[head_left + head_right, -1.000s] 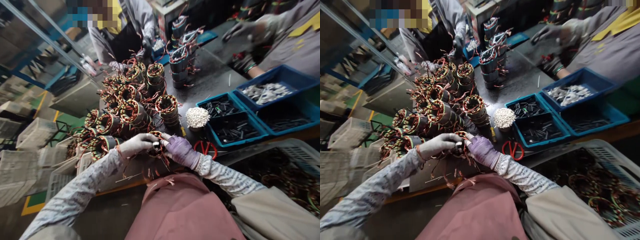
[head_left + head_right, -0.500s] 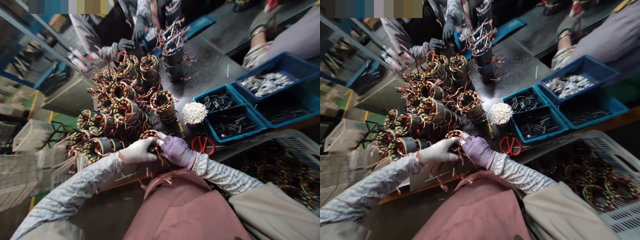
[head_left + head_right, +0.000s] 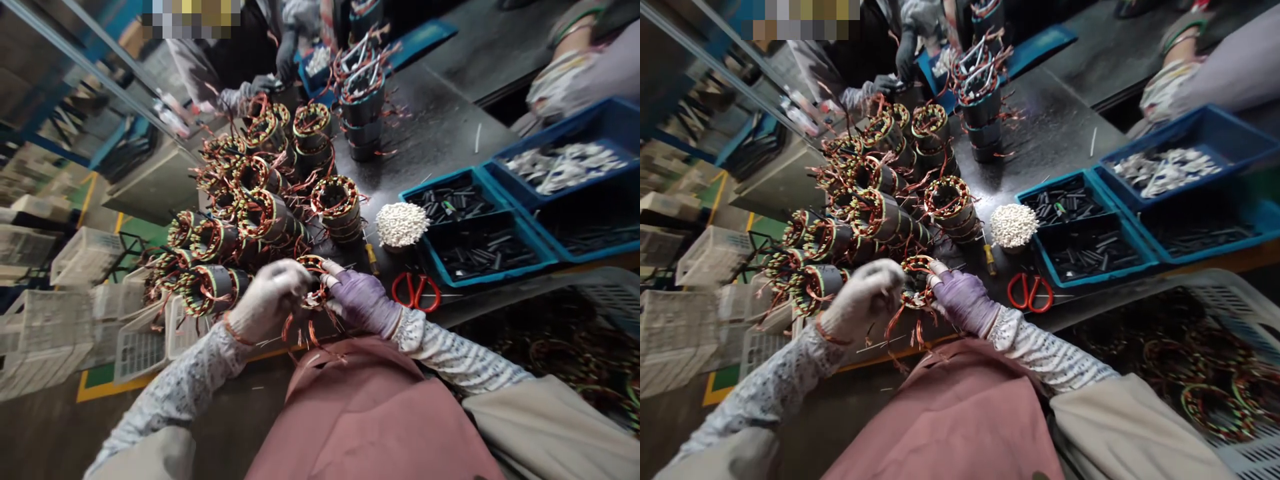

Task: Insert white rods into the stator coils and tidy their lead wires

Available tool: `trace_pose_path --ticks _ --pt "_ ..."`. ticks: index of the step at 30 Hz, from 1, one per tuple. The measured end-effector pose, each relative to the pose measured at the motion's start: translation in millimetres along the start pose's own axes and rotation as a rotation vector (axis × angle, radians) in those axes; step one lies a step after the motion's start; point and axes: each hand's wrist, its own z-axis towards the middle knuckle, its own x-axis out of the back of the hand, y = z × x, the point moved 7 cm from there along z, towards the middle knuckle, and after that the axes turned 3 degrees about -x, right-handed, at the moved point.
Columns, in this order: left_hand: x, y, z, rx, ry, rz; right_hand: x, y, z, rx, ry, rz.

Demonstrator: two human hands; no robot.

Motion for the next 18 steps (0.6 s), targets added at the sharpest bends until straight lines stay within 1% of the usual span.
trace_pose_path --ticks 1,2,3,5,6,7,8,10,11,12,13,14,16,18 --pt "11.1 -1 -3 -0.025 0.104 -0.010 1 0 0 0.003 0.005 0.008" --pt "17.1 -3 -6 -0.057 0.143 0.033 2 -1 0 0.008 0.008 0.011" --pt "16.4 -4 -7 -0.092 0.107 0.127 3 -1 0 0.012 0.007 0.008" --pt "0.6 -10 -6 -0.154 -0.087 0.322 6 -2 1 0.010 -0.002 -0.002" --pt "-8.6 -13 -4 -0.177 -0.174 0.365 7 -3 1 0.007 -0.006 -0.006" --pt "-15.9 -16 -2 -0.184 -0.227 0.352 7 -3 1 0.005 -0.009 -0.008" --pt "-21.4 -17 1 -0.172 -0.258 0.287 8 -4 1 0.002 -0.008 -0.010" --pt "-31.7 -19 7 -0.123 -0.343 0.090 7 -4 1 0.001 -0.005 -0.014" --pt "-35.5 -19 9 -0.105 -0.384 0.029 6 -4 1 0.002 -0.006 -0.015" --pt "-37.2 -19 11 -0.100 -0.404 0.034 5 -4 1 0.005 -0.009 -0.013" --pt "-37.1 -19 13 -0.111 -0.406 0.104 4 -3 1 0.005 -0.013 -0.009" --pt "-35.6 -19 14 -0.136 -0.388 0.220 3 -3 2 0.004 -0.019 -0.004" --pt "-30.8 -19 16 -0.197 -0.327 0.474 2 -1 2 -0.002 -0.029 0.004" --pt "-30.2 -19 15 -0.250 -0.326 0.665 1 0 2 -0.005 -0.034 0.002"
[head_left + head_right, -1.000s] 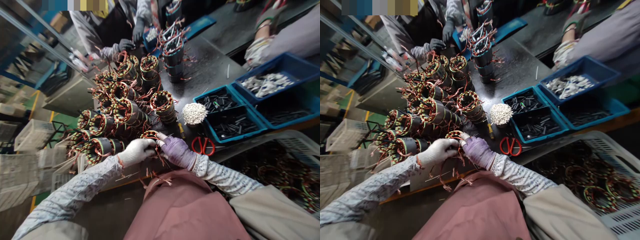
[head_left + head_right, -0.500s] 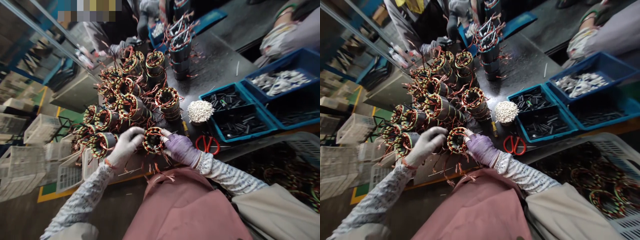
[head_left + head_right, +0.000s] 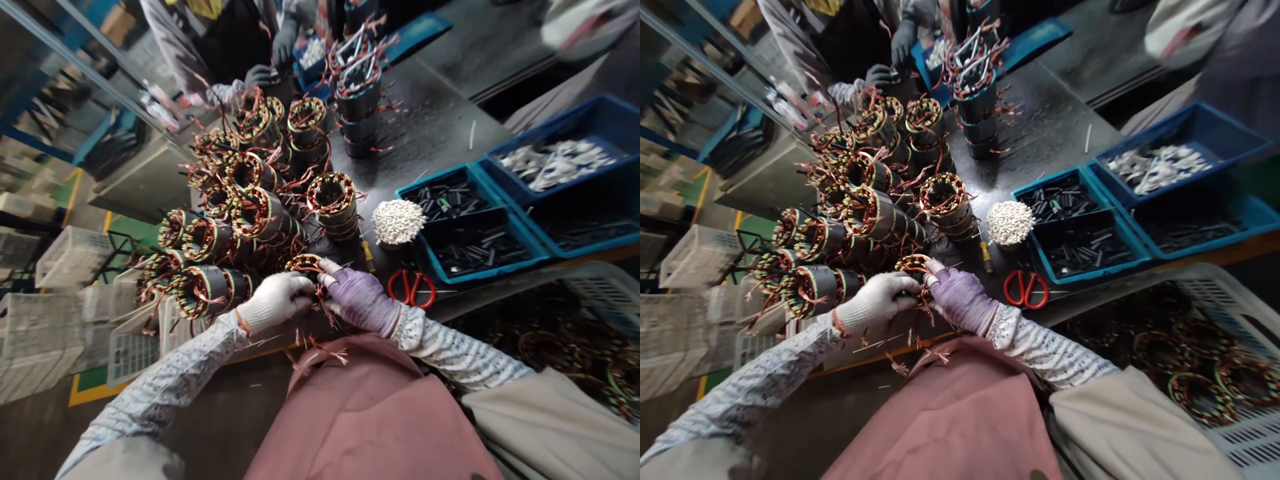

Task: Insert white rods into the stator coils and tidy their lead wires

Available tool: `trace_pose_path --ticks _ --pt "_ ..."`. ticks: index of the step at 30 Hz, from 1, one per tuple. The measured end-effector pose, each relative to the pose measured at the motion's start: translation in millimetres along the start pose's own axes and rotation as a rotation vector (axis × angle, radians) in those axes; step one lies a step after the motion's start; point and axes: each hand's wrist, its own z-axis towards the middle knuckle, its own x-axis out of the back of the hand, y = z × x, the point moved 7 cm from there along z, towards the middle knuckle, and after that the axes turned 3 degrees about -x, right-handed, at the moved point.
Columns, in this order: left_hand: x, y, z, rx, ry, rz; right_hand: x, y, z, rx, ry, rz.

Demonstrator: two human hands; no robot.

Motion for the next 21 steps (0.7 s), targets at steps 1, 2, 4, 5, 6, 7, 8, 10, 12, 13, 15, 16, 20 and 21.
trace_pose_path --ticks 1,2,4,5,6,7,8,10,12,13,15,16,20,21 --pt "-0.7 1 0 -0.010 -0.021 0.081 0 0 0 0.003 0.001 -0.002" --pt "-1.2 1 0 -0.009 -0.045 0.163 0 0 0 0.009 0.006 -0.001" --pt "-1.7 4 0 0.010 -0.098 0.282 0 0 0 0.024 0.021 0.004" --pt "-1.1 6 1 0.025 -0.113 0.266 -1 0 0 0.027 0.028 0.008" --pt "-0.3 10 2 0.041 -0.123 0.198 -1 0 0 0.028 0.032 0.011" --pt "0.2 15 2 0.051 -0.137 0.103 -2 0 -1 0.029 0.030 0.015" --pt "0.6 20 2 0.061 -0.151 -0.021 -2 0 -1 0.025 0.025 0.016" --pt "5.2 29 0 0.079 -0.129 -0.323 -2 0 -1 0.005 0.008 0.021" --pt "21.8 27 -5 0.125 0.079 -0.569 -2 1 -1 -0.014 -0.005 0.028" --pt "32.1 20 -11 0.162 0.234 -0.646 -1 1 -1 -0.018 -0.010 0.031" --pt "42.6 7 -22 0.206 0.419 -0.642 0 0 -1 -0.012 -0.017 0.034" --pt "39.4 3 -24 0.201 0.394 -0.598 1 0 -1 -0.007 -0.016 0.033" --pt "0.1 -8 -17 0.168 0.112 -0.654 4 -1 -1 0.003 0.014 0.033" --pt "-7.7 -14 -14 0.218 0.109 -0.755 4 -2 -1 0.009 0.018 0.034"
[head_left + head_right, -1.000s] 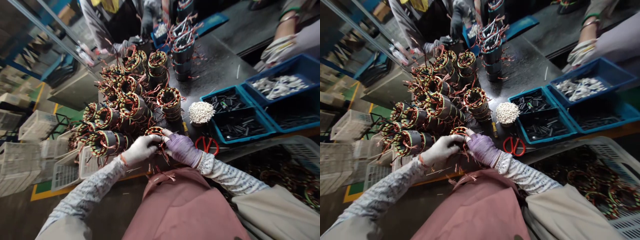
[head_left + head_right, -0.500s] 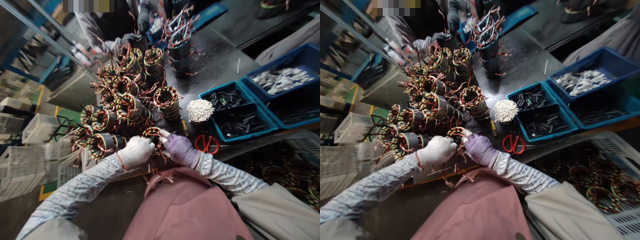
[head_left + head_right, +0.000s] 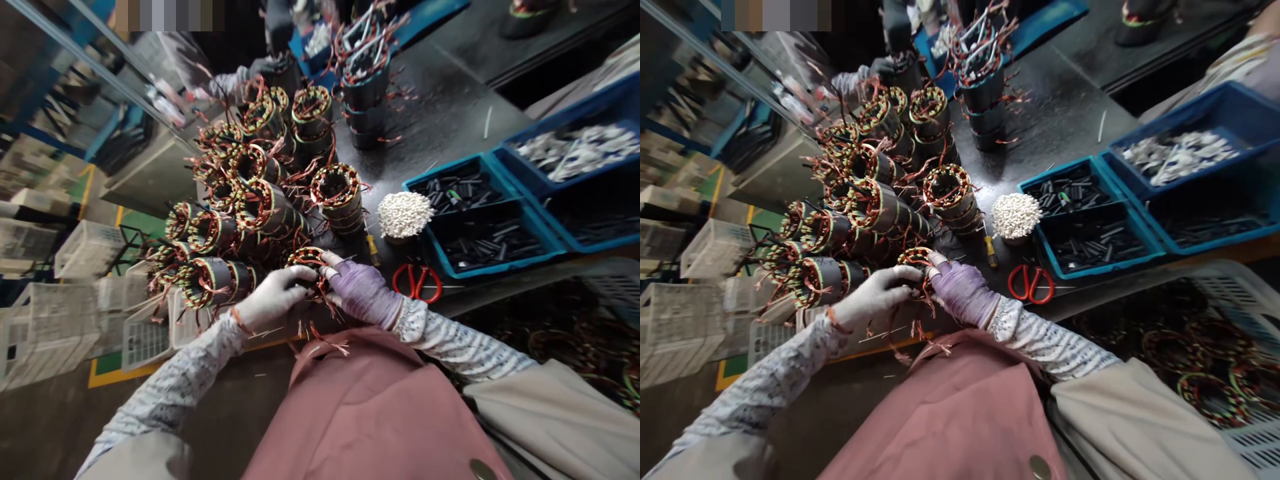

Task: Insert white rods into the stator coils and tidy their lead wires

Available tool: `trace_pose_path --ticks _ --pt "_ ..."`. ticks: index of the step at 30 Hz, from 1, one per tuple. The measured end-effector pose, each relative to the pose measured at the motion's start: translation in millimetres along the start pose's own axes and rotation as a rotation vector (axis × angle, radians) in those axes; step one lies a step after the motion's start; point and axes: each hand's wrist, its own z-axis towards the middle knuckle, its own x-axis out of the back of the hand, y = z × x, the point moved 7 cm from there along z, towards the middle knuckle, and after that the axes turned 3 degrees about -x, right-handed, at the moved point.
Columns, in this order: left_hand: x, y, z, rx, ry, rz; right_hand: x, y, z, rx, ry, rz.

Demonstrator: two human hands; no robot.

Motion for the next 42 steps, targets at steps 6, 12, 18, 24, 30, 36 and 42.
trace_pose_path --ticks 6,12,18,24,30,36,42 --pt "-10.3 -20 12 0.210 -0.116 -0.354 2 -2 -1 0.014 -0.006 0.003" --pt "-10.1 4 6 -0.029 -0.075 0.289 -4 1 0 -0.014 -0.036 -0.013" --pt "-13.7 11 1 -0.234 0.008 0.555 -4 2 1 0.000 -0.031 0.003" --pt "-13.7 16 -3 -0.151 -0.019 1.168 -3 3 0 -0.009 -0.054 -0.015" --pt "-23.3 29 7 0.008 0.026 0.591 -6 -2 2 -0.046 -0.070 -0.019" --pt "21.0 40 -27 -0.219 0.519 -0.186 -5 21 -15 0.018 0.089 0.258" --pt "-36.3 7 -11 -0.290 0.025 0.648 22 21 28 0.090 0.371 0.647"
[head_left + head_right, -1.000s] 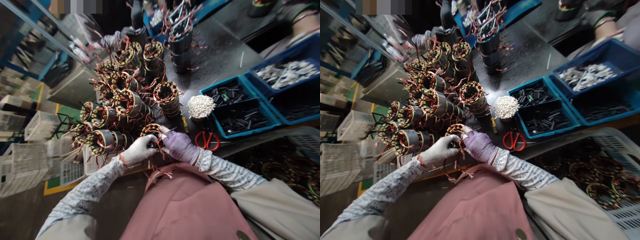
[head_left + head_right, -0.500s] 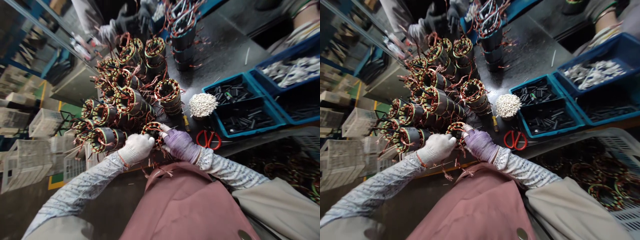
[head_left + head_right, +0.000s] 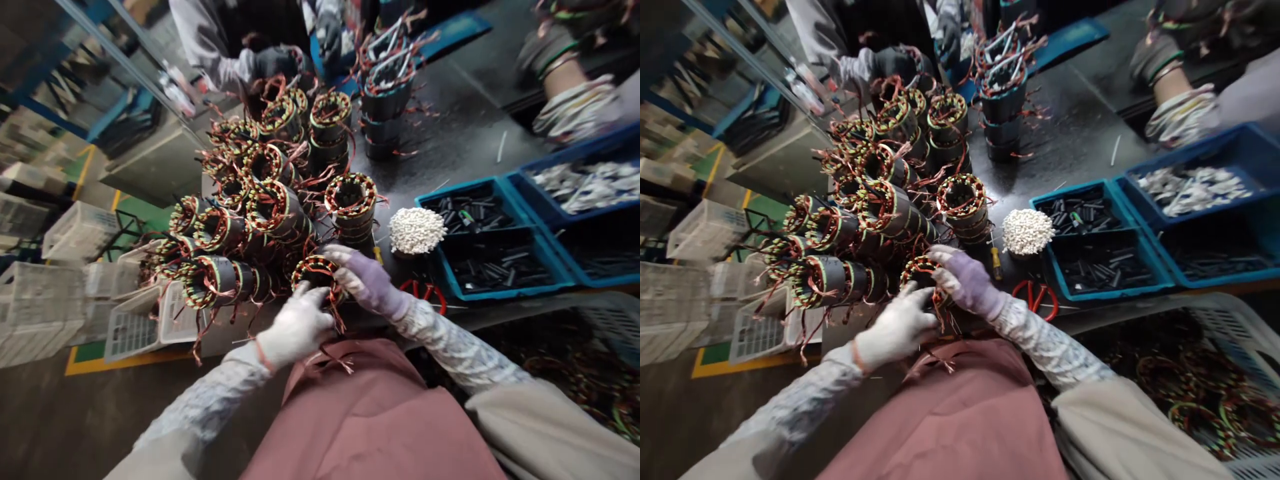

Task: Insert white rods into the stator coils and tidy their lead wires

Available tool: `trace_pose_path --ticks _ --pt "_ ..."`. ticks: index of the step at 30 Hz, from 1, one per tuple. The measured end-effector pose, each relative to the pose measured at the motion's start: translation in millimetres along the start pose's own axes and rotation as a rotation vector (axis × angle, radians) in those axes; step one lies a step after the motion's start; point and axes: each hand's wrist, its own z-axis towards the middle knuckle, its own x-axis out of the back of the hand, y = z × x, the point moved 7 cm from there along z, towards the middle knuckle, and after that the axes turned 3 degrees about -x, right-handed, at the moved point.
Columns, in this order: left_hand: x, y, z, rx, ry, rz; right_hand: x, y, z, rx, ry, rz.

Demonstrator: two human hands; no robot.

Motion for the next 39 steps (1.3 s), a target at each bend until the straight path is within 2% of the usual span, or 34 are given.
trace_pose_path --ticks 2,4,5,6,8,9,10,11,12,13,14,18,21,23,25,26,28,29,30,31,32,34,36,37,39 --pt "-27.0 -2 19 0.030 -0.055 0.071 -35 -17 34 -0.034 -0.205 -0.113" --pt "-36.5 -4 33 0.040 -0.046 0.043 -60 -32 53 -0.071 -0.368 -0.207" --pt "-35.1 -5 33 0.036 -0.040 0.023 -62 -36 56 -0.083 -0.381 -0.181" --pt "-29.7 -8 30 0.032 -0.024 0.004 -56 -38 55 -0.092 -0.327 -0.106" --pt "-10.5 -15 12 -0.008 0.053 -0.088 -24 -32 41 -0.098 -0.074 0.075" --pt "2.1 -21 1 -0.028 0.132 -0.174 -4 -26 28 -0.095 0.073 0.094" --pt "15.6 -31 -11 -0.031 0.245 -0.279 9 -20 14 -0.082 0.162 0.050" --pt "27.4 -44 -21 -0.009 0.373 -0.386 17 -16 2 -0.057 0.202 -0.028" --pt "34.8 -59 -28 0.035 0.484 -0.469 17 -14 -9 -0.021 0.188 -0.123" --pt "36.7 -74 -31 0.099 0.550 -0.500 9 -12 -16 0.015 0.126 -0.216" --pt "33.7 -88 -29 0.170 0.563 -0.466 -2 -11 -21 0.047 0.044 -0.298" --pt "-3.9 -125 12 0.341 0.335 -0.159 -52 -2 -24 0.048 -0.284 -0.550" --pt "-27.6 -140 39 0.370 0.283 -0.154 -63 5 -29 0.007 -0.435 -0.649" --pt "-35.6 -144 42 0.373 0.286 -0.177 -60 6 -34 0.017 -0.458 -0.669" --pt "-35.1 -140 31 0.379 0.328 -0.190 -51 8 -37 0.019 -0.430 -0.690" --pt "-31.0 -135 20 0.390 0.381 -0.193 -46 9 -37 0.020 -0.412 -0.704" --pt "-16.4 -120 -6 0.391 0.558 -0.224 -39 14 -36 0.026 -0.394 -0.737" --pt "-8.9 -108 -17 0.354 0.633 -0.255 -38 16 -34 0.036 -0.404 -0.751" --pt "-3.1 -95 -21 0.281 0.661 -0.284 -38 19 -33 0.050 -0.426 -0.763" --pt "0.0 -80 -20 0.193 0.624 -0.294 -40 22 -32 0.062 -0.453 -0.773" --pt "-1.3 -65 -11 0.115 0.510 -0.263 -41 25 -31 0.065 -0.474 -0.783" --pt "-14.5 -45 13 0.037 0.168 -0.106 -43 29 -31 0.059 -0.484 -0.798" --pt "-25.7 -40 37 0.044 -0.085 0.040 -43 30 -33 0.037 -0.471 -0.806" --pt "-28.3 -39 47 0.048 -0.159 0.076 -43 30 -35 0.024 -0.466 -0.806" --pt "-29.4 -35 61 0.040 -0.223 0.096 -41 29 -39 -0.009 -0.465 -0.802"
